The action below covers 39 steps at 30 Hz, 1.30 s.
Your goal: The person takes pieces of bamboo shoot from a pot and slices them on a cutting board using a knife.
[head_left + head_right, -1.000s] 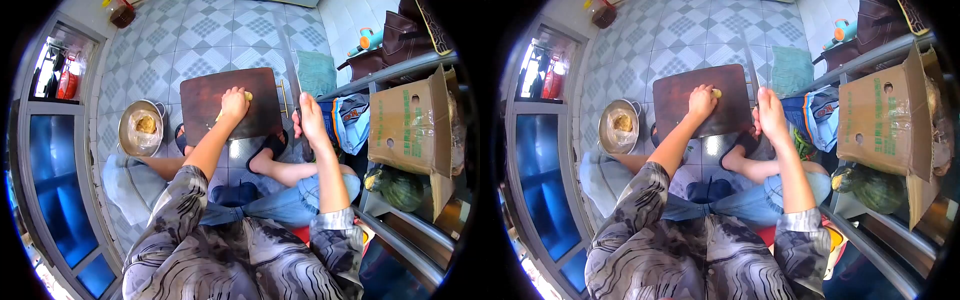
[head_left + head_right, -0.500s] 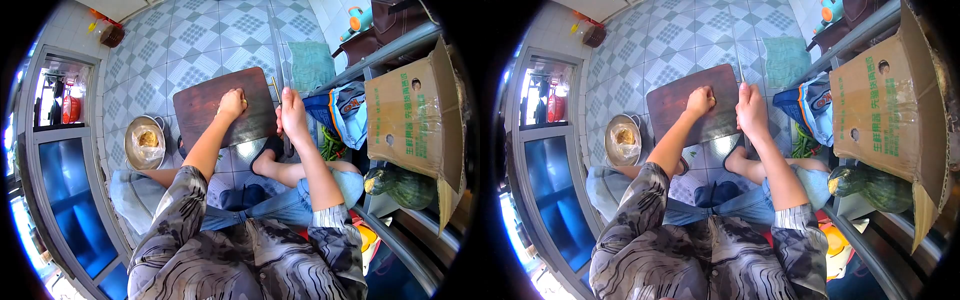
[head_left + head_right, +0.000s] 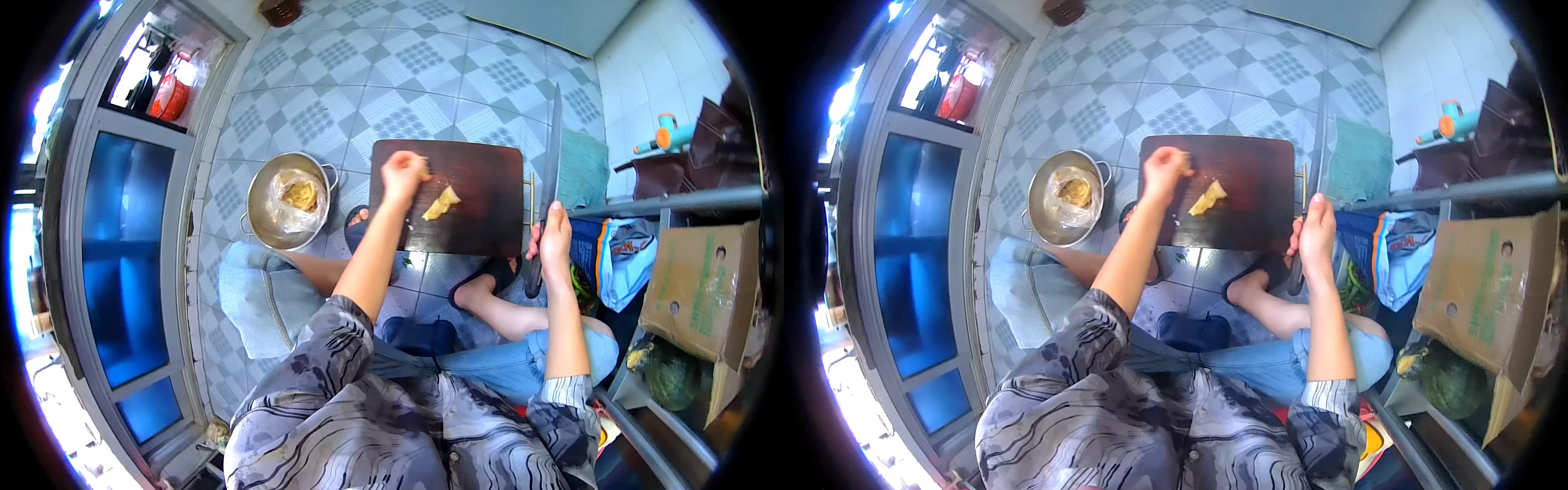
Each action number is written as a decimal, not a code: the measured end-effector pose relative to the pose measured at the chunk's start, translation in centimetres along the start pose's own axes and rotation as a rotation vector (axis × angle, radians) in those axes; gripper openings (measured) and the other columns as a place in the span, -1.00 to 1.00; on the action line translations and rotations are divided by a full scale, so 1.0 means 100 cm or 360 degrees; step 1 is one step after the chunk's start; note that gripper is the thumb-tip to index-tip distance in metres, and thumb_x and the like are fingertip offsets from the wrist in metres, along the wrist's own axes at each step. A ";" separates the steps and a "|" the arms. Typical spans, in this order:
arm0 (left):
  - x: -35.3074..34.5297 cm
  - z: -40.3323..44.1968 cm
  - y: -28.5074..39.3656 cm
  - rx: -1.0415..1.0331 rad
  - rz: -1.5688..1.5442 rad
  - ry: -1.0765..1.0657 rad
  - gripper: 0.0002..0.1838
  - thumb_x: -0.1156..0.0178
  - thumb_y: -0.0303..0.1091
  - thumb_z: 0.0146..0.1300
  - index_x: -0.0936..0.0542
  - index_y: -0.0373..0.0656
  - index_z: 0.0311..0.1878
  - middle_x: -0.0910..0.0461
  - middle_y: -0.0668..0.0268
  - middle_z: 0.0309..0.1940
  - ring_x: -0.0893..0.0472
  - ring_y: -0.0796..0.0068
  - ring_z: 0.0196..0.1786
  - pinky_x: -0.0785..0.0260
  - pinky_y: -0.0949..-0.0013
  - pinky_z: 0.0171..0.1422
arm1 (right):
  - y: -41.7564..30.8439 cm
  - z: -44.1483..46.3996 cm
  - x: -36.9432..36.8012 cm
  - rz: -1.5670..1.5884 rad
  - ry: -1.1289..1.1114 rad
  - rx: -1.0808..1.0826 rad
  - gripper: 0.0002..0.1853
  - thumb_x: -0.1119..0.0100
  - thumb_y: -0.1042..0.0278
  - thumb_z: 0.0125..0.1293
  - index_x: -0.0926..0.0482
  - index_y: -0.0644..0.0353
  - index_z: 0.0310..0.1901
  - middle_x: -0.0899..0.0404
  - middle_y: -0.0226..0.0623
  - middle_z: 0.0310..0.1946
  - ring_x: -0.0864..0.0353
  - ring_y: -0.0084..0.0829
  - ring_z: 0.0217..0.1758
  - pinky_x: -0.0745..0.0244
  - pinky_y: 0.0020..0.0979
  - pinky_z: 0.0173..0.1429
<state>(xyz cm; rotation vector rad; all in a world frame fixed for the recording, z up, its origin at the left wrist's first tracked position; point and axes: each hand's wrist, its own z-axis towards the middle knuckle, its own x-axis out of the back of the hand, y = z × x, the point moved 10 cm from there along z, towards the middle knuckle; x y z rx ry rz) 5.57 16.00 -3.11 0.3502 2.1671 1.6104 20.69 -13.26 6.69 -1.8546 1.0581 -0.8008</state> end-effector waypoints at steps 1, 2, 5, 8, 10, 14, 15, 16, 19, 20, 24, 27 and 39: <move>0.037 0.006 -0.012 0.0217 -0.0457 0.0148 -0.88 -0.25 -0.46 0.15 -0.50 -0.18 -0.28 -0.54 0.28 -0.47 -0.55 0.50 -0.50 -0.53 0.35 -0.38 | -0.003 -0.001 -0.005 -0.0020 -0.0006 0.0003 -0.58 0.31 -0.05 0.48 -0.29 0.19 -0.26 -0.30 -0.42 -0.73 -0.23 -0.61 -0.85 -0.21 -0.51 -0.83; 0.077 0.010 -0.020 0.0274 -0.0736 0.0422 -0.84 -0.27 -0.40 0.17 -0.50 -0.15 -0.24 -0.55 0.31 -0.39 -0.56 0.48 -0.39 -0.53 0.33 -0.27 | -0.004 0.001 -0.010 -0.0035 -0.0015 -0.0009 -0.58 0.31 -0.05 0.48 -0.29 0.19 -0.25 -0.30 -0.42 -0.72 -0.24 -0.61 -0.85 -0.22 -0.50 -0.82; 0.204 0.034 -0.075 0.0168 -0.1244 0.0660 -0.89 -0.24 -0.43 0.16 -0.51 -0.12 -0.28 -0.52 0.37 -0.39 -0.51 0.52 -0.39 -0.52 0.38 -0.21 | -0.006 0.002 -0.029 -0.0088 -0.0067 -0.0026 -0.58 0.32 -0.05 0.48 -0.29 0.19 -0.24 -0.30 -0.42 -0.72 -0.24 -0.60 -0.85 -0.24 -0.50 -0.82; 0.286 0.026 -0.120 0.0350 -0.1494 0.1189 -0.84 -0.20 -0.39 0.14 -0.52 -0.21 -0.23 -0.53 0.28 -0.35 -0.54 0.47 -0.35 -0.57 0.46 -0.24 | -0.011 -0.002 -0.051 -0.0148 -0.0115 -0.0029 -0.59 0.32 -0.05 0.48 -0.29 0.18 -0.24 -0.30 -0.42 -0.72 -0.24 -0.60 -0.86 -0.23 -0.50 -0.83; 0.312 0.024 -0.130 0.0392 -0.1533 0.1295 -0.83 -0.20 -0.39 0.14 -0.52 -0.22 -0.21 -0.54 0.26 -0.33 -0.55 0.46 -0.33 -0.57 0.45 -0.24 | -0.013 -0.004 -0.065 -0.0174 -0.0150 -0.0026 -0.59 0.32 -0.05 0.48 -0.29 0.18 -0.25 -0.30 -0.42 -0.72 -0.25 -0.60 -0.86 -0.23 -0.50 -0.83; 0.341 0.026 -0.137 0.0425 -0.1541 0.1441 -0.80 -0.20 -0.38 0.18 -0.50 -0.26 -0.17 -0.52 0.20 -0.23 -0.55 0.41 -0.27 -0.58 0.46 -0.21 | -0.018 -0.009 -0.079 -0.0328 -0.0193 0.0060 -0.60 0.29 -0.06 0.47 -0.27 0.14 -0.30 -0.28 -0.42 -0.73 -0.25 -0.60 -0.87 -0.20 -0.50 -0.84; 0.347 0.031 -0.140 0.0474 -0.1509 0.1432 -0.79 -0.20 -0.38 0.19 -0.49 -0.27 -0.16 -0.52 0.19 -0.22 -0.55 0.39 -0.25 -0.58 0.45 -0.21 | -0.021 -0.008 -0.083 -0.0388 -0.0205 0.0111 -0.61 0.29 -0.06 0.47 -0.25 0.12 -0.32 -0.27 -0.42 -0.74 -0.25 -0.61 -0.87 -0.20 -0.50 -0.85; 0.351 0.036 -0.141 0.0550 -0.1519 0.1370 -0.71 -0.21 -0.32 0.21 -0.48 -0.25 -0.06 -0.51 0.22 -0.18 -0.54 0.38 -0.22 -0.58 0.43 -0.17 | -0.019 -0.009 -0.086 -0.0387 -0.0209 0.0106 -0.61 0.29 -0.06 0.47 -0.25 0.12 -0.32 -0.27 -0.42 -0.74 -0.25 -0.61 -0.87 -0.20 -0.50 -0.85; 0.356 0.051 -0.130 0.0375 -0.1396 0.1101 -0.61 -0.19 -0.19 0.26 -0.44 -0.20 0.06 -0.48 0.23 -0.06 -0.52 0.34 -0.10 -0.54 0.37 -0.03 | -0.021 -0.009 -0.092 -0.0475 -0.0256 0.0173 -0.61 0.28 -0.06 0.47 -0.24 0.10 -0.36 -0.26 -0.43 -0.75 -0.24 -0.61 -0.87 -0.18 -0.50 -0.85; 0.355 0.051 -0.132 0.0376 -0.1405 0.1104 -0.61 -0.19 -0.19 0.26 -0.44 -0.20 0.06 -0.48 0.23 -0.06 -0.52 0.34 -0.10 -0.54 0.37 -0.03 | -0.022 -0.009 -0.093 -0.0480 -0.0258 0.0156 -0.61 0.27 -0.06 0.47 -0.24 0.10 -0.36 -0.26 -0.43 -0.75 -0.24 -0.61 -0.86 -0.17 -0.51 -0.84; 0.349 0.051 -0.133 0.0468 -0.1192 0.1024 -0.40 -0.05 0.05 0.30 -0.28 -0.10 0.28 -0.29 0.20 0.22 -0.34 0.24 0.21 -0.25 0.20 0.32 | -0.021 -0.007 -0.094 -0.0513 -0.0292 0.0164 -0.61 0.26 -0.06 0.47 -0.23 0.08 -0.36 -0.25 -0.45 -0.75 -0.24 -0.63 -0.85 -0.16 -0.52 -0.84; 0.357 0.051 -0.130 0.0442 -0.1164 0.1061 -0.36 0.06 0.09 0.34 -0.17 -0.06 0.36 -0.16 0.19 0.31 -0.23 0.21 0.30 -0.08 0.13 0.41 | -0.022 -0.012 -0.095 -0.0509 -0.0297 0.0140 -0.63 0.25 -0.04 0.47 -0.23 0.08 -0.36 -0.25 -0.45 -0.75 -0.23 -0.64 -0.85 -0.15 -0.53 -0.83; 0.332 0.027 -0.101 0.0688 -0.0956 0.1106 -0.87 -0.03 -0.22 0.23 -0.39 -0.04 -0.29 -0.33 0.44 -0.64 -0.24 0.63 -0.71 -0.04 0.50 -0.61 | -0.029 -0.020 -0.086 -0.0461 -0.0285 0.0204 -0.66 0.22 0.02 0.48 -0.23 0.09 -0.37 -0.24 -0.47 -0.75 -0.22 -0.64 -0.84 -0.15 -0.52 -0.83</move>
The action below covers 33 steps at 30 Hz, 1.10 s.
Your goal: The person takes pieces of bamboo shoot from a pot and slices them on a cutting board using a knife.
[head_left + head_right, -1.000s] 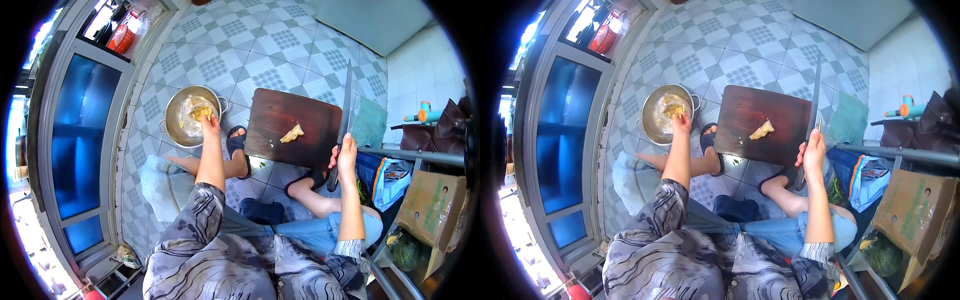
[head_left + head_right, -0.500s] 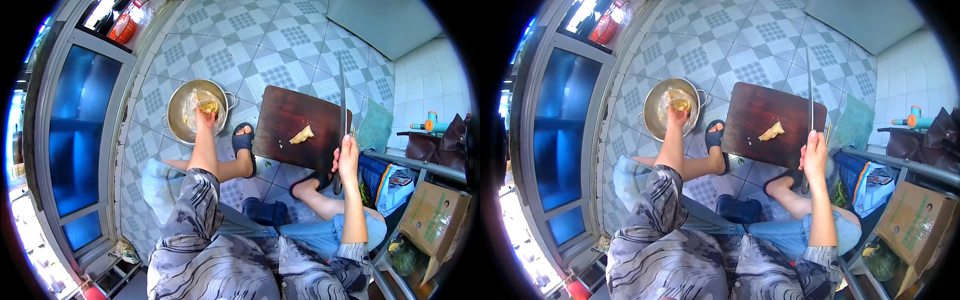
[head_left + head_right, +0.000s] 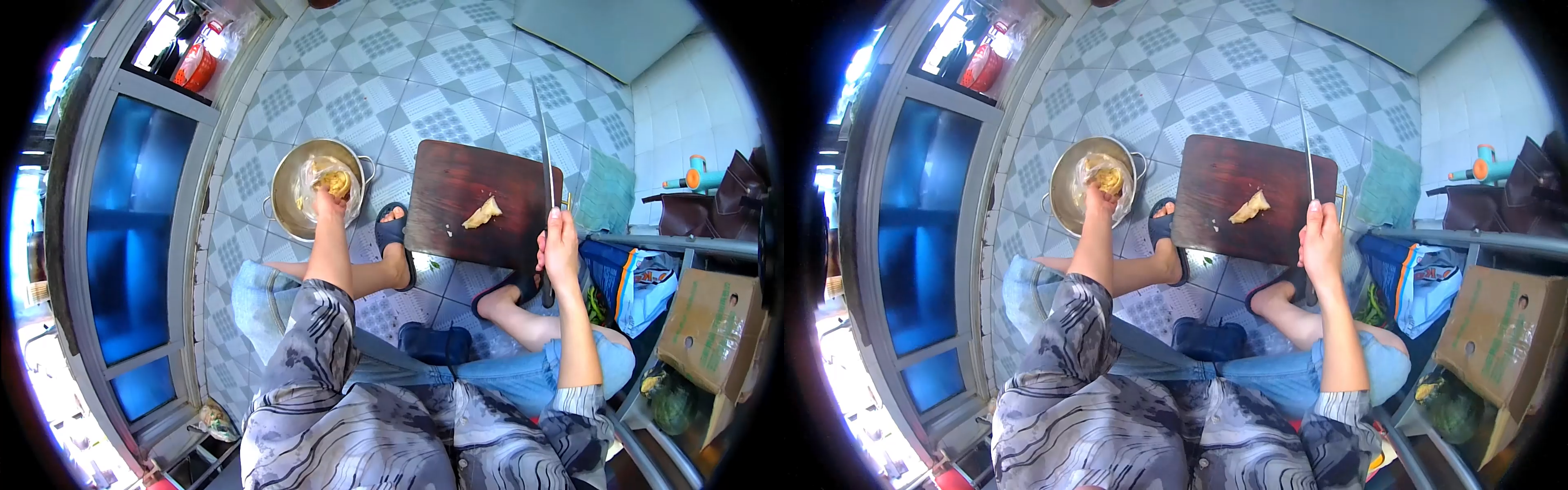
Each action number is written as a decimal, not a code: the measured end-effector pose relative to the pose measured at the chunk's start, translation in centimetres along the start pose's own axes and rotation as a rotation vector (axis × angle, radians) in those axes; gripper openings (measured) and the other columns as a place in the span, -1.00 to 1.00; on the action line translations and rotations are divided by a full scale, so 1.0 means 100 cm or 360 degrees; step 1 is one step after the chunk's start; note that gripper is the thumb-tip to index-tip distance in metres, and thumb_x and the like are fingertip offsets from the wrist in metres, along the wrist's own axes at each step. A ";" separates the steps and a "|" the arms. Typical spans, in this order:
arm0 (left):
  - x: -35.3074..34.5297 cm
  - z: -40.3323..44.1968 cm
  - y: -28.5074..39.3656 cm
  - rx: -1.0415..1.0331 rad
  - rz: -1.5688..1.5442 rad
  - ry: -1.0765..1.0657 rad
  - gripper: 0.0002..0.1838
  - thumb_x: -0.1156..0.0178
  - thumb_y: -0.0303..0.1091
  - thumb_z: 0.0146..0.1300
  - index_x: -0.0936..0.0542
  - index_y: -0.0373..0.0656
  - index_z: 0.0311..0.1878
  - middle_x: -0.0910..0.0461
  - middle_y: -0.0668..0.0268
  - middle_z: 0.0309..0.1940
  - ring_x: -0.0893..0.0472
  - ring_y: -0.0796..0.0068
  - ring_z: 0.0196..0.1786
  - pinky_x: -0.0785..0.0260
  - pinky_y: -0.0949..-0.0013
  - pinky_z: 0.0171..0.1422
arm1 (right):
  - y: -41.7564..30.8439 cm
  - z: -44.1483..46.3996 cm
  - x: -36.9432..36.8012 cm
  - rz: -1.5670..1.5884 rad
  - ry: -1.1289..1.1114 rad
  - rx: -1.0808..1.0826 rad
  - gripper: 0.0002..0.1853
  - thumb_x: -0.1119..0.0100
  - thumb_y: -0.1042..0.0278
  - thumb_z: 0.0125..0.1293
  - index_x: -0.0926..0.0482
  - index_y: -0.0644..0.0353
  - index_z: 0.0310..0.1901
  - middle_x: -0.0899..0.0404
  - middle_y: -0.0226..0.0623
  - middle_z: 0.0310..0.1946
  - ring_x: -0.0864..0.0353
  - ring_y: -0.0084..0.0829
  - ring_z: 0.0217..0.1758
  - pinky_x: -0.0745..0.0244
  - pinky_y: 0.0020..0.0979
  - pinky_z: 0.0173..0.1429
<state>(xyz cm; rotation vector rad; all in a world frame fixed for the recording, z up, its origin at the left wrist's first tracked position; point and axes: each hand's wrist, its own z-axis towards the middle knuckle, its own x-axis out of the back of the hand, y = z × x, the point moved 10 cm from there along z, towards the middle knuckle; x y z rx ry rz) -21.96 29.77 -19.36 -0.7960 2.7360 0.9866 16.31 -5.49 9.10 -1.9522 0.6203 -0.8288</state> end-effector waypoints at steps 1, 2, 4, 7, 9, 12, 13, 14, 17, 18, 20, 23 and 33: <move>0.003 -0.011 0.001 -0.0088 -0.0003 0.0160 -0.90 -0.05 -0.28 0.21 -0.36 -0.03 -0.37 -0.22 0.46 -0.72 -0.12 0.64 -0.79 0.11 0.54 -0.69 | 0.000 -0.001 0.001 0.0007 0.0013 -0.0001 -0.66 0.22 0.02 0.48 -0.23 0.09 -0.37 -0.24 -0.47 -0.75 -0.22 -0.64 -0.84 -0.15 -0.52 -0.83; -0.008 -0.021 -0.004 -0.0081 0.0009 0.0145 -0.90 -0.05 -0.28 0.21 -0.36 -0.03 -0.37 -0.22 0.46 -0.72 -0.12 0.64 -0.79 0.11 0.54 -0.69 | 0.002 -0.001 0.002 0.0012 0.0010 -0.0022 -0.66 0.22 0.02 0.47 -0.23 0.09 -0.37 -0.24 -0.48 -0.76 -0.23 -0.63 -0.84 -0.15 -0.51 -0.83; -0.031 -0.065 0.006 -0.0310 -0.0105 0.0241 -0.85 -0.03 -0.34 0.20 -0.31 0.00 -0.48 -0.17 0.49 -0.76 -0.10 0.64 -0.80 0.09 0.50 -0.69 | 0.009 0.000 0.003 0.0003 0.0017 -0.0033 -0.66 0.20 0.02 0.47 -0.25 0.10 -0.35 -0.24 -0.46 -0.76 -0.24 -0.60 -0.84 -0.17 -0.48 -0.82; -0.094 -0.124 -0.003 -0.0690 0.0340 -0.0333 -0.77 -0.14 -0.35 0.17 -0.34 -0.02 -0.56 -0.20 0.48 -0.76 -0.20 0.60 -0.75 -0.02 0.46 -0.67 | 0.009 -0.002 0.006 -0.0159 0.0039 0.0018 -0.64 0.19 0.00 0.46 -0.29 0.13 -0.34 -0.32 -0.40 -0.75 -0.32 -0.54 -0.82 -0.22 -0.43 -0.79; -0.136 -0.176 -0.025 -0.1246 0.0909 -0.0611 -0.77 -0.23 -0.31 0.13 -0.41 -0.10 -0.54 -0.30 0.43 -0.72 -0.31 0.53 -0.68 -0.17 0.42 -0.57 | 0.012 0.000 0.007 -0.0250 0.0051 0.0075 -0.62 0.19 0.00 0.46 -0.31 0.17 -0.35 -0.39 -0.26 -0.73 -0.43 -0.36 -0.78 -0.32 -0.31 -0.72; -0.180 -0.257 -0.096 -0.1461 0.1809 -0.0976 -0.74 -0.33 -0.24 0.03 -0.51 -0.22 -0.38 -0.47 0.26 -0.55 -0.50 0.33 -0.42 -0.38 0.29 -0.29 | 0.013 -0.003 0.009 -0.0335 0.0067 0.0143 -0.60 0.17 0.00 0.45 -0.33 0.22 -0.33 -0.48 -0.05 -0.67 -0.50 -0.13 -0.72 -0.37 -0.16 -0.61; -0.182 -0.264 -0.117 -0.1621 0.2059 -0.0985 -0.70 -0.35 -0.23 0.00 -0.53 -0.20 -0.30 -0.50 0.19 -0.43 -0.52 0.25 -0.31 -0.39 0.24 -0.19 | 0.015 -0.003 0.010 -0.0343 0.0065 0.0153 -0.61 0.17 0.00 0.45 -0.33 0.22 -0.33 -0.48 -0.04 -0.67 -0.50 -0.12 -0.72 -0.37 -0.15 -0.60; -0.182 -0.270 -0.137 -0.1781 0.2312 -0.0989 -0.64 -0.37 -0.22 -0.04 -0.54 -0.19 -0.22 -0.53 0.12 -0.32 -0.53 0.17 -0.20 -0.41 0.19 -0.09 | 0.018 -0.004 0.012 -0.0351 0.0063 0.0160 -0.61 0.17 0.01 0.45 -0.33 0.22 -0.33 -0.48 -0.03 -0.66 -0.49 -0.12 -0.72 -0.36 -0.14 -0.59; -0.183 -0.286 -0.164 -0.1719 0.2568 -0.0970 -0.64 -0.37 -0.22 -0.03 -0.54 -0.16 -0.19 -0.53 0.10 -0.23 -0.52 0.06 -0.10 -0.38 0.14 0.02 | 0.036 -0.001 0.018 -0.0450 0.0094 0.0179 -0.62 0.16 0.01 0.44 -0.33 0.22 -0.32 -0.50 0.05 -0.61 -0.53 0.06 -0.55 -0.38 -0.03 -0.43; -0.184 -0.289 -0.171 -0.1767 0.2667 -0.0946 -0.66 -0.37 -0.22 -0.03 -0.55 -0.18 -0.22 -0.54 0.11 -0.25 -0.54 0.06 -0.13 -0.39 0.14 0.01 | 0.035 -0.002 0.021 -0.0509 0.0119 0.0250 -0.62 0.15 0.01 0.44 -0.33 0.22 -0.31 -0.50 0.07 -0.59 -0.54 0.13 -0.47 -0.37 0.00 -0.37; -0.188 -0.286 -0.182 -0.1721 0.2701 -0.1032 -0.68 -0.35 -0.23 0.00 -0.55 -0.15 -0.21 -0.54 0.08 -0.25 -0.53 0.07 -0.11 -0.38 0.14 0.03 | 0.042 -0.004 0.026 -0.0506 0.0120 0.0211 -0.62 0.14 0.01 0.43 -0.33 0.22 -0.31 -0.51 0.10 -0.55 -0.52 0.20 -0.37 -0.35 0.04 -0.31; -0.190 -0.279 -0.198 -0.1738 0.2909 -0.1135 -0.67 -0.31 -0.21 0.05 -0.52 -0.17 -0.17 -0.59 0.10 -0.31 -0.56 0.04 -0.14 -0.40 0.12 0.01 | 0.046 -0.007 0.024 -0.0645 0.0088 0.0155 -0.63 0.15 0.01 0.43 -0.32 0.21 -0.30 -0.52 0.12 -0.55 -0.52 0.20 -0.40 -0.34 0.09 -0.33; -0.165 -0.224 -0.226 -0.0624 0.2552 -0.1247 -0.73 -0.08 -0.24 0.20 -0.53 -0.31 -0.26 -0.65 0.09 -0.49 -0.67 0.12 -0.29 -0.45 0.15 -0.07 | 0.092 -0.008 -0.044 -0.1068 -0.0236 0.0172 -0.61 0.22 -0.01 0.42 -0.28 0.23 -0.23 -0.57 0.18 -0.47 -0.57 0.22 -0.32 -0.44 0.15 -0.24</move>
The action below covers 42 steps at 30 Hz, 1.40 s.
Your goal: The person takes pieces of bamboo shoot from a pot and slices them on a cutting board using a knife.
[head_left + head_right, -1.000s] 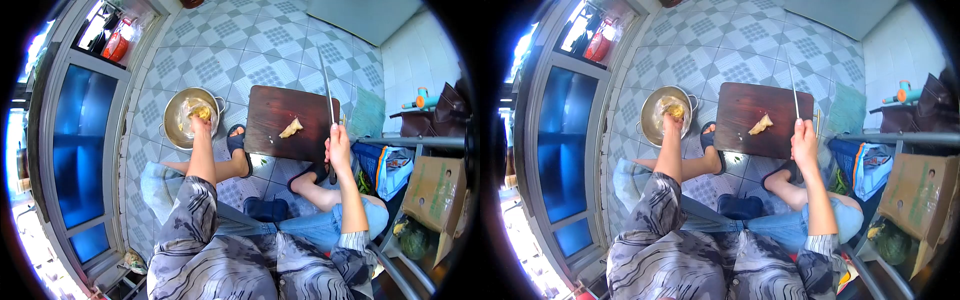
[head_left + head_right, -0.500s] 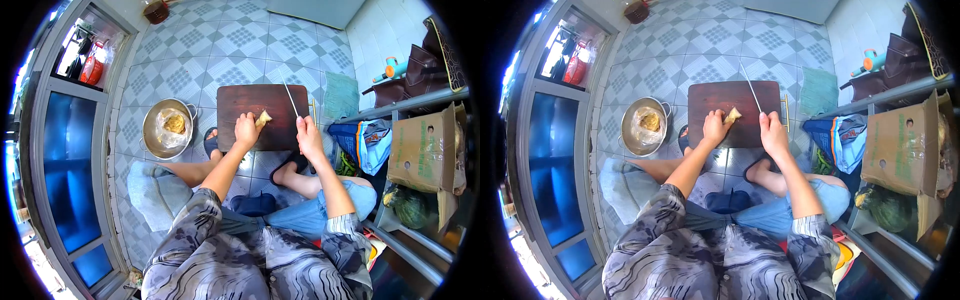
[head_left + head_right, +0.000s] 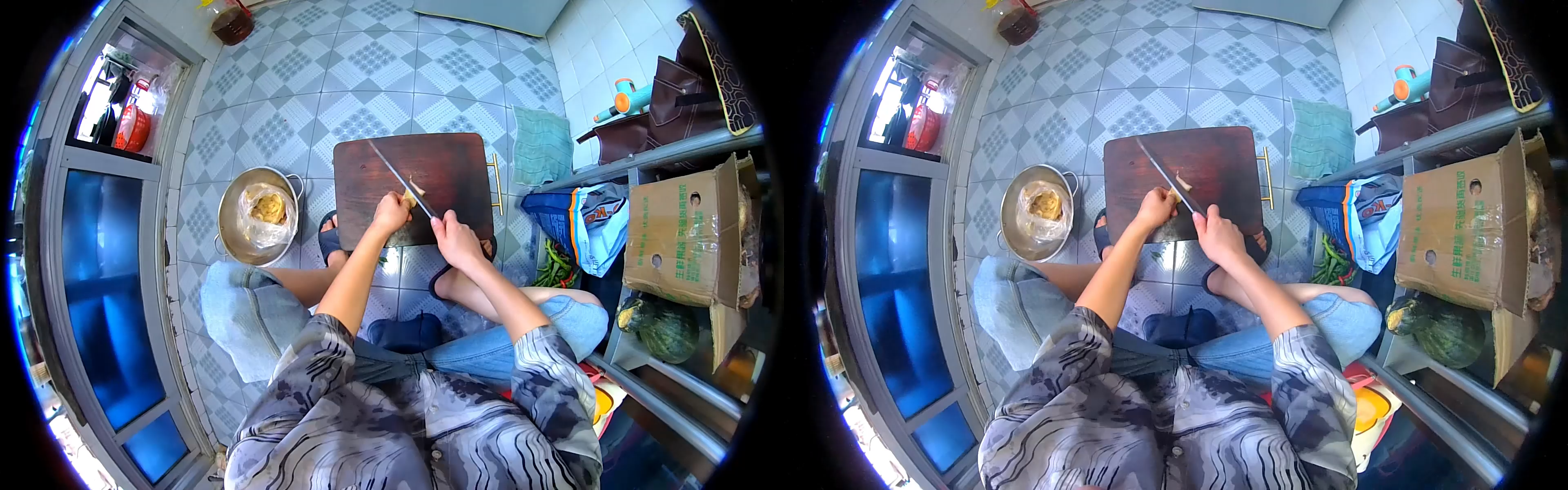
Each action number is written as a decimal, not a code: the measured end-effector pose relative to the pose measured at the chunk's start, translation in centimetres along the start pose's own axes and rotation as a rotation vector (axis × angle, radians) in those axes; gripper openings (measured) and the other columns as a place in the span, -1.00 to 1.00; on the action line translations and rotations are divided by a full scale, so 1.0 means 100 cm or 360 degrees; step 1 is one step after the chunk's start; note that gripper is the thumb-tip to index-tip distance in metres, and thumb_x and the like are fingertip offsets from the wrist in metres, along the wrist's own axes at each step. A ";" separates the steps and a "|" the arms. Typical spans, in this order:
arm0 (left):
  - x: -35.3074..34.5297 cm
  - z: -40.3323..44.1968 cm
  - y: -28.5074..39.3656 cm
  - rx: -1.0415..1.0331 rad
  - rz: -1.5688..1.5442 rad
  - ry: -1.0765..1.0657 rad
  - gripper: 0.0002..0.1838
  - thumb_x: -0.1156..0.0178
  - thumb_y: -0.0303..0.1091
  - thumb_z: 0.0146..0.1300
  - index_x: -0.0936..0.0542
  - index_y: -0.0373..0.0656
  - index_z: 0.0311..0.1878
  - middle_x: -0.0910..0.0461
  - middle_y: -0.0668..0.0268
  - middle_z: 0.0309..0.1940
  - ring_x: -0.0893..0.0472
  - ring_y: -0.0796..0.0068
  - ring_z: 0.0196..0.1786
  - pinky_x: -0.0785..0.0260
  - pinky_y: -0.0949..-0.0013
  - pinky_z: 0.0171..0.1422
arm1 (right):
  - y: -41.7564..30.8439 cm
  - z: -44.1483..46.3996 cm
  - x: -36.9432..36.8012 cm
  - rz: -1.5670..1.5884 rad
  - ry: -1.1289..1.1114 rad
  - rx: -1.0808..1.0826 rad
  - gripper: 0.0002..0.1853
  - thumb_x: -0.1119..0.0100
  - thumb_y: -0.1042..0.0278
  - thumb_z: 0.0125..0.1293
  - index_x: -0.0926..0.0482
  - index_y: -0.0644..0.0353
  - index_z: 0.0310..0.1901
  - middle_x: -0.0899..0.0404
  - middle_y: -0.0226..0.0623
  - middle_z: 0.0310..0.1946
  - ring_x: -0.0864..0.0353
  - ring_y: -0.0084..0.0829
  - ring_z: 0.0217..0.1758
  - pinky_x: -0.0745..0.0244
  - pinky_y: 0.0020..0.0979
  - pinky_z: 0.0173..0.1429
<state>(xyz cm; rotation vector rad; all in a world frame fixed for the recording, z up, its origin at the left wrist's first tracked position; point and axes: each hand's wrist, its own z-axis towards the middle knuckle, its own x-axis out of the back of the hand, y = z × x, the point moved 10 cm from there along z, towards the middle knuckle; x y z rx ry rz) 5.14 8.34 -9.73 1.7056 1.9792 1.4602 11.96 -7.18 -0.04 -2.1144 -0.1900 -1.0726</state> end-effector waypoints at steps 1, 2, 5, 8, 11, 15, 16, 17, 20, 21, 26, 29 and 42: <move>-0.002 0.001 -0.003 0.0000 -0.0002 -0.0002 -0.73 -0.08 -0.24 0.20 -0.53 -0.31 -0.26 -0.65 0.09 -0.49 -0.67 0.12 -0.29 -0.45 0.15 -0.07 | -0.003 -0.002 -0.003 -0.0025 -0.0002 0.0024 -0.63 0.20 0.01 0.42 -0.26 0.23 -0.25 -0.56 0.16 -0.51 -0.56 0.22 -0.35 -0.43 0.14 -0.28; 0.006 -0.001 0.004 -0.0101 0.0132 0.0143 -0.74 -0.09 -0.23 0.19 -0.54 -0.27 -0.25 -0.65 0.03 -0.44 -0.66 0.08 -0.28 -0.45 0.12 -0.06 | -0.005 -0.003 -0.004 -0.0027 -0.0004 0.0022 -0.63 0.20 0.01 0.42 -0.26 0.23 -0.25 -0.56 0.16 -0.51 -0.56 0.22 -0.35 -0.43 0.14 -0.28; 0.022 -0.019 0.021 -0.0125 0.0327 0.0353 -0.75 -0.14 -0.23 0.17 -0.55 -0.22 -0.22 -0.63 -0.01 -0.34 -0.63 0.02 -0.22 -0.43 0.07 -0.04 | -0.012 -0.005 -0.009 -0.0218 -0.0036 0.0116 -0.65 0.20 0.03 0.42 -0.24 0.21 -0.21 -0.57 0.13 -0.54 -0.58 0.19 -0.39 -0.46 0.13 -0.31; 0.038 -0.049 0.044 -0.0172 0.0521 0.0659 -0.75 -0.21 -0.24 0.11 -0.56 -0.19 -0.22 -0.58 0.05 -0.29 -0.55 0.05 -0.13 -0.40 0.07 -0.04 | -0.009 -0.002 -0.008 -0.0293 0.0059 0.0160 -0.66 0.19 0.04 0.42 -0.23 0.21 -0.20 -0.57 0.11 -0.55 -0.59 0.16 -0.42 -0.47 0.12 -0.33; 0.049 -0.074 0.062 -0.0496 0.0626 0.1108 -0.75 -0.30 -0.31 -0.02 -0.57 -0.16 -0.25 -0.47 0.20 -0.28 -0.44 0.14 -0.09 -0.34 0.12 -0.05 | -0.005 -0.001 -0.013 -0.0332 0.0034 0.0161 -0.66 0.19 0.04 0.42 -0.22 0.21 -0.20 -0.57 0.11 -0.55 -0.58 0.16 -0.43 -0.47 0.12 -0.36; 0.038 -0.074 0.062 -0.0880 0.0255 0.1101 -0.77 -0.31 -0.47 -0.11 -0.56 -0.17 -0.30 -0.49 0.24 -0.28 -0.46 0.16 -0.14 -0.36 0.17 -0.07 | -0.006 -0.002 -0.018 -0.0351 0.0028 0.0120 -0.67 0.18 0.06 0.41 -0.23 0.22 -0.19 -0.58 0.10 -0.55 -0.60 0.14 -0.43 -0.50 0.08 -0.35; 0.038 -0.077 0.064 -0.0962 0.0169 0.1123 -0.76 -0.30 -0.52 -0.13 -0.57 -0.18 -0.31 -0.49 0.26 -0.26 -0.46 0.16 -0.14 -0.37 0.19 -0.07 | -0.007 -0.003 -0.018 -0.0331 0.0024 0.0106 -0.67 0.18 0.06 0.41 -0.23 0.22 -0.19 -0.58 0.10 -0.55 -0.60 0.14 -0.43 -0.50 0.09 -0.35; 0.036 -0.077 0.062 -0.0957 0.0150 0.1119 -0.76 -0.30 -0.52 -0.13 -0.57 -0.18 -0.31 -0.49 0.26 -0.26 -0.46 0.16 -0.14 -0.37 0.19 -0.07 | -0.008 -0.005 -0.019 -0.0309 0.0018 0.0092 -0.67 0.18 0.07 0.41 -0.23 0.22 -0.19 -0.58 0.10 -0.55 -0.60 0.15 -0.43 -0.50 0.09 -0.35; 0.033 -0.082 0.070 -0.1131 0.0172 0.1113 -0.71 -0.29 -0.58 -0.19 -0.59 -0.20 -0.28 -0.52 0.25 -0.21 -0.51 0.17 -0.08 -0.41 0.21 -0.02 | -0.009 -0.006 -0.022 -0.0260 0.0056 0.0093 -0.70 0.22 0.08 0.42 -0.22 0.19 -0.20 -0.55 0.15 -0.55 -0.57 0.19 -0.44 -0.44 0.15 -0.37; 0.033 -0.080 0.067 -0.1116 0.0157 0.1110 -0.71 -0.29 -0.58 -0.19 -0.59 -0.20 -0.28 -0.52 0.25 -0.21 -0.51 0.17 -0.08 -0.41 0.21 -0.02 | -0.009 -0.007 -0.023 -0.0243 0.0060 0.0074 -0.70 0.22 0.08 0.43 -0.22 0.20 -0.20 -0.55 0.16 -0.55 -0.56 0.19 -0.44 -0.43 0.15 -0.37; 0.035 -0.077 0.064 -0.1103 0.0130 0.1082 -0.69 -0.29 -0.59 -0.24 -0.60 -0.21 -0.29 -0.55 0.23 -0.25 -0.53 0.17 -0.08 -0.43 0.22 -0.03 | -0.009 -0.010 -0.029 -0.0242 0.0014 0.0020 -0.71 0.21 0.10 0.42 -0.21 0.20 -0.20 -0.54 0.17 -0.55 -0.55 0.21 -0.44 -0.42 0.17 -0.37; 0.036 -0.074 0.060 -0.1069 0.0104 0.1090 -0.70 -0.30 -0.60 -0.25 -0.61 -0.21 -0.31 -0.57 0.23 -0.25 -0.53 0.17 -0.08 -0.44 0.23 -0.03 | -0.010 -0.008 -0.030 -0.0311 0.0031 0.0003 -0.72 0.18 0.12 0.42 -0.22 0.20 -0.20 -0.55 0.14 -0.56 -0.56 0.18 -0.46 -0.44 0.14 -0.39; 0.041 -0.075 0.060 -0.1078 0.0102 0.1188 -0.77 -0.27 -0.51 -0.22 -0.64 -0.18 -0.36 -0.58 0.28 -0.29 -0.55 0.22 -0.14 -0.46 0.23 -0.10 | -0.035 0.018 -0.039 -0.0454 0.0227 0.0128 -0.73 0.12 0.14 0.39 -0.24 0.20 -0.21 -0.56 0.08 -0.52 -0.60 0.09 -0.49 -0.51 0.01 -0.43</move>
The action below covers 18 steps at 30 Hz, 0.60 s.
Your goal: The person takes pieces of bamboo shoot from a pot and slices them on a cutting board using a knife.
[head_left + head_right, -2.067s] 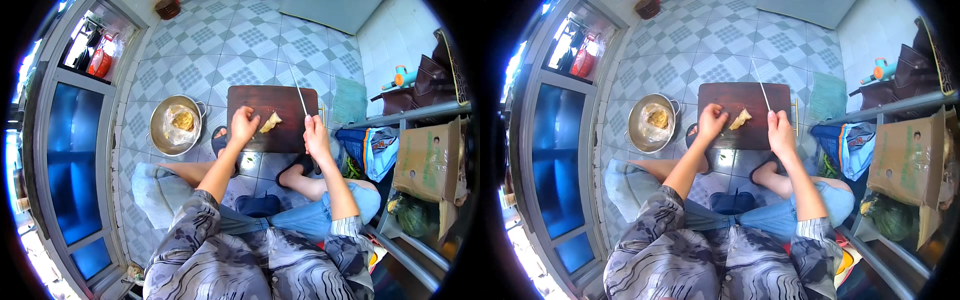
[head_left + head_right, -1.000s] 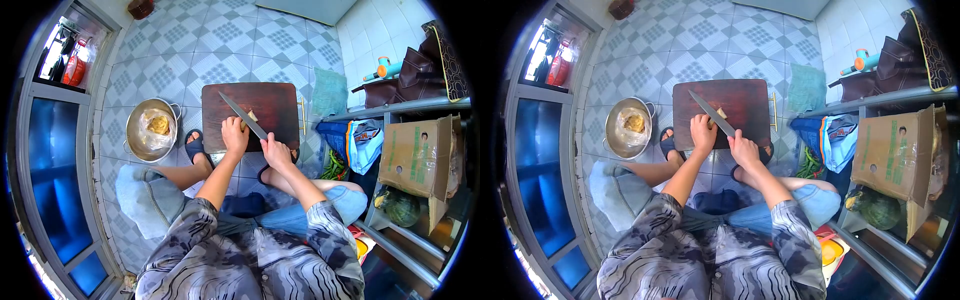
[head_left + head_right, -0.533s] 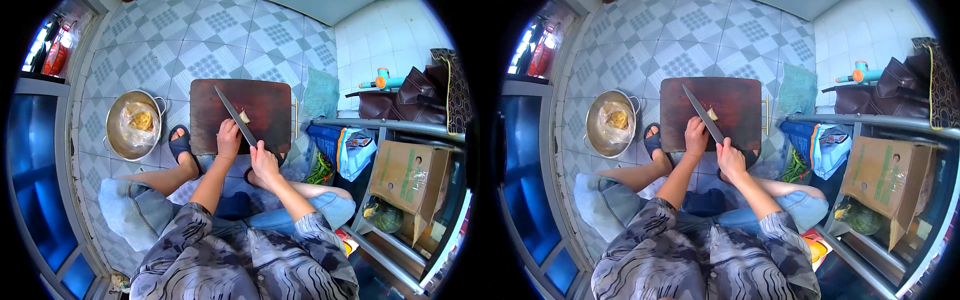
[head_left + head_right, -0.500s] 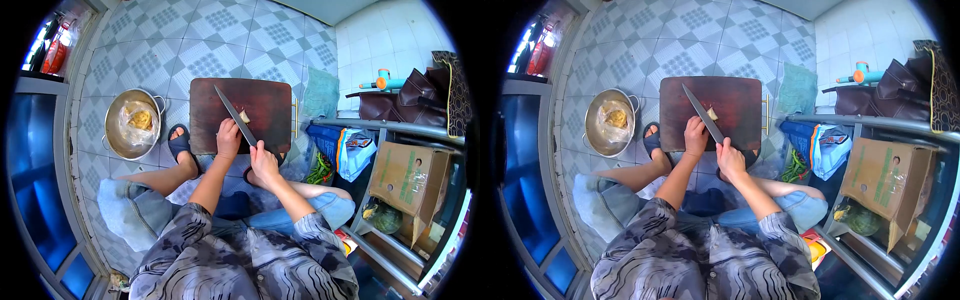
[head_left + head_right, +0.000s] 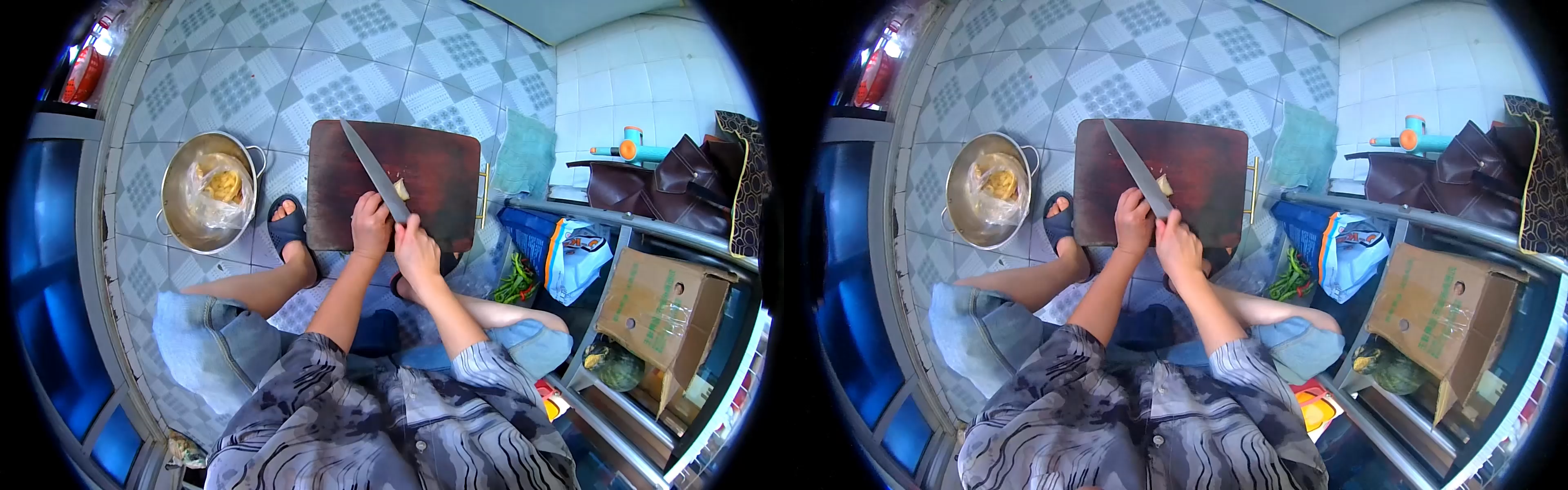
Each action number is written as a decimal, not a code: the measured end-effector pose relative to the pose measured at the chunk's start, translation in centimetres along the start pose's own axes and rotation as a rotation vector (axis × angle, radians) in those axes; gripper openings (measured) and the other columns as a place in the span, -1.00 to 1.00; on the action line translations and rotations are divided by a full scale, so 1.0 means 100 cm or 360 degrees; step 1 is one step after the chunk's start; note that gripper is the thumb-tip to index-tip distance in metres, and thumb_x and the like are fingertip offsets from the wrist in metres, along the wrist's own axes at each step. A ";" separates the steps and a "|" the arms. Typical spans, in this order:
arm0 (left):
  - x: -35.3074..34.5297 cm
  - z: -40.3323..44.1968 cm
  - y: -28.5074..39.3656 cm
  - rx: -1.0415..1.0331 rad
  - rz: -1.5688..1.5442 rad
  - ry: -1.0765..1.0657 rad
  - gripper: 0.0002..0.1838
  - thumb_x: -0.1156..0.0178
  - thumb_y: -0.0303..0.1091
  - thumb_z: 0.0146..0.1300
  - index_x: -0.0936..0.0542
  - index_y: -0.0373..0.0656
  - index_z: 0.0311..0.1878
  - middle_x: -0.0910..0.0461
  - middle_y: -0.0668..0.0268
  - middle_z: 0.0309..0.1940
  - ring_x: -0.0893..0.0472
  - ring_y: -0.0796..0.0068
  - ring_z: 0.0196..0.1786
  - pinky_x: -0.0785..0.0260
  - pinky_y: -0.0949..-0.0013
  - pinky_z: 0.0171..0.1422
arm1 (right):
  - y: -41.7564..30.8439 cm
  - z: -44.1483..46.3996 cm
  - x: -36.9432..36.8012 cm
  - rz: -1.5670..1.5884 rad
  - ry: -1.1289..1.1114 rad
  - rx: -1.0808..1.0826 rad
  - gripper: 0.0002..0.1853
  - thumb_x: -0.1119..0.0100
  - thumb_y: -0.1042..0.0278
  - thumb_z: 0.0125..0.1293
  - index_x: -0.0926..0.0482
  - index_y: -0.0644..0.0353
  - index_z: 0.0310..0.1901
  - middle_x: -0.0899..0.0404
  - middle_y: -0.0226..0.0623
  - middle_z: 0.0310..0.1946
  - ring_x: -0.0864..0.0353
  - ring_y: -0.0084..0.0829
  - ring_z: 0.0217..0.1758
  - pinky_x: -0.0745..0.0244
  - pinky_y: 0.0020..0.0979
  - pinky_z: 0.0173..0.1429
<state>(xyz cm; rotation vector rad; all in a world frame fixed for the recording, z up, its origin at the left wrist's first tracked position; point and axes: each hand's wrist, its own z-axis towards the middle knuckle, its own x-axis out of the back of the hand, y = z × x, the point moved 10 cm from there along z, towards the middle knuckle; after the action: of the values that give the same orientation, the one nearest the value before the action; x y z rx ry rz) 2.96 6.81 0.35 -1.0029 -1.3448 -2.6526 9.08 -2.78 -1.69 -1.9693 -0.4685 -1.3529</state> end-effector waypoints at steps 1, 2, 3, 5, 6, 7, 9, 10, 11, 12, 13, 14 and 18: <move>0.000 -0.001 0.001 -0.0001 0.0042 0.0004 -0.76 -0.27 -0.52 -0.23 -0.64 -0.18 -0.36 -0.57 0.28 -0.30 -0.55 0.22 -0.15 -0.46 0.23 -0.10 | 0.013 -0.018 -0.006 -0.0074 0.0001 -0.0075 -0.71 0.10 0.11 0.38 -0.25 0.20 -0.21 -0.56 0.03 -0.54 -0.61 0.03 -0.51 -0.50 0.01 -0.46; 0.000 -0.002 0.001 -0.0003 0.0086 0.0014 -0.76 -0.28 -0.53 -0.23 -0.64 -0.18 -0.36 -0.57 0.27 -0.30 -0.55 0.21 -0.15 -0.45 0.23 -0.10 | 0.025 -0.028 -0.012 -0.0149 0.0004 -0.0142 -0.69 0.08 0.08 0.37 -0.25 0.20 -0.21 -0.56 -0.02 -0.56 -0.62 -0.02 -0.53 -0.50 0.01 -0.49; -0.001 -0.001 0.000 0.0006 0.0078 0.0018 -0.76 -0.28 -0.53 -0.23 -0.64 -0.18 -0.36 -0.57 0.27 -0.30 -0.55 0.21 -0.15 -0.45 0.23 -0.10 | 0.028 -0.031 -0.014 -0.0161 0.0002 -0.0142 -0.69 0.08 0.08 0.37 -0.25 0.20 -0.21 -0.56 -0.02 -0.56 -0.62 -0.02 -0.53 -0.50 0.01 -0.49; -0.002 -0.002 -0.002 0.0024 0.0040 0.0017 -0.74 -0.29 -0.54 -0.24 -0.63 -0.19 -0.35 -0.56 0.27 -0.30 -0.54 0.20 -0.15 -0.44 0.23 -0.09 | 0.034 -0.039 -0.023 -0.0227 -0.0004 -0.0185 -0.68 0.06 0.06 0.36 -0.25 0.19 -0.22 -0.56 -0.04 -0.57 -0.62 -0.06 -0.55 -0.49 0.01 -0.51; -0.002 -0.001 -0.004 0.0062 0.0039 0.0025 -0.73 -0.29 -0.54 -0.26 -0.62 -0.20 -0.35 -0.56 0.27 -0.31 -0.54 0.19 -0.15 -0.44 0.22 -0.07 | 0.027 -0.033 -0.019 -0.0259 0.0003 -0.0176 -0.68 0.06 0.06 0.36 -0.26 0.19 -0.22 -0.55 -0.06 -0.58 -0.61 -0.06 -0.57 -0.51 -0.03 -0.50; -0.003 -0.002 -0.005 0.0067 0.0040 0.0016 -0.73 -0.29 -0.54 -0.26 -0.62 -0.20 -0.35 -0.56 0.27 -0.31 -0.54 0.19 -0.15 -0.44 0.22 -0.07 | 0.022 -0.024 -0.018 -0.0258 -0.0007 -0.0180 -0.68 0.06 0.06 0.36 -0.26 0.19 -0.22 -0.55 -0.06 -0.58 -0.61 -0.06 -0.57 -0.51 -0.03 -0.50; -0.003 -0.002 -0.008 0.0078 0.0000 0.0034 -0.71 -0.30 -0.53 -0.28 -0.63 -0.21 -0.34 -0.57 0.25 -0.29 -0.54 0.17 -0.13 -0.43 0.22 -0.04 | 0.004 -0.002 -0.008 -0.0144 0.0078 -0.0071 -0.69 0.07 0.08 0.37 -0.26 0.19 -0.22 -0.56 -0.05 -0.59 -0.61 -0.05 -0.58 -0.54 -0.07 -0.49; -0.004 -0.003 -0.010 0.0065 0.0005 0.0037 -0.71 -0.29 -0.51 -0.28 -0.63 -0.21 -0.34 -0.57 0.25 -0.29 -0.54 0.18 -0.14 -0.43 0.22 -0.04 | 0.000 0.006 -0.006 -0.0145 0.0081 -0.0070 -0.69 0.07 0.08 0.37 -0.26 0.19 -0.22 -0.56 -0.05 -0.59 -0.61 -0.05 -0.58 -0.54 -0.07 -0.49; -0.005 -0.005 -0.011 0.0060 0.0006 0.0041 -0.71 -0.29 -0.51 -0.28 -0.63 -0.21 -0.34 -0.57 0.25 -0.29 -0.54 0.18 -0.14 -0.43 0.22 -0.04 | -0.005 0.013 -0.005 -0.0138 0.0061 -0.0069 -0.70 0.07 0.09 0.37 -0.26 0.20 -0.23 -0.56 -0.03 -0.58 -0.61 -0.05 -0.56 -0.54 -0.08 -0.48; -0.004 -0.006 -0.009 0.0059 0.0018 0.0021 -0.71 -0.28 -0.51 -0.28 -0.63 -0.21 -0.34 -0.57 0.25 -0.30 -0.54 0.18 -0.14 -0.43 0.22 -0.04 | -0.006 0.015 -0.005 -0.0131 0.0044 -0.0073 -0.71 0.07 0.11 0.38 -0.26 0.20 -0.23 -0.56 -0.01 -0.57 -0.62 -0.05 -0.55 -0.55 -0.09 -0.48; -0.005 -0.004 -0.008 0.0051 0.0028 0.0012 -0.72 -0.28 -0.51 -0.28 -0.63 -0.21 -0.35 -0.57 0.26 -0.30 -0.54 0.19 -0.15 -0.43 0.23 -0.04 | -0.004 0.013 -0.001 -0.0132 0.0062 -0.0070 -0.71 0.07 0.11 0.38 -0.26 0.20 -0.23 -0.56 -0.01 -0.57 -0.62 -0.05 -0.55 -0.55 -0.09 -0.48; -0.005 -0.003 -0.006 0.0039 0.0067 -0.0002 -0.75 -0.30 -0.50 -0.29 -0.62 -0.18 -0.39 -0.57 0.28 -0.32 -0.54 0.21 -0.17 -0.44 0.23 -0.07 | 0.001 0.005 0.001 -0.0143 0.0063 -0.0061 -0.71 0.06 0.11 0.37 -0.26 0.20 -0.24 -0.56 -0.01 -0.58 -0.62 -0.04 -0.55 -0.55 -0.09 -0.47; -0.001 0.000 -0.001 0.0002 0.0074 0.0063 -0.75 -0.34 -0.51 -0.26 -0.62 -0.18 -0.38 -0.57 0.29 -0.32 -0.54 0.23 -0.18 -0.44 0.24 -0.08 | 0.031 -0.043 -0.012 -0.0243 0.0013 -0.0166 -0.70 0.04 0.10 0.36 -0.26 0.21 -0.24 -0.55 0.00 -0.59 -0.61 -0.03 -0.56 -0.55 -0.08 -0.46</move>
<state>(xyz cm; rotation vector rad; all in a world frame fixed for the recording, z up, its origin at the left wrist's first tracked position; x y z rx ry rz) 3.02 6.80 0.22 -0.9640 -1.2996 -2.6232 7.74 -7.85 -2.86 -2.0462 -0.5644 -1.5070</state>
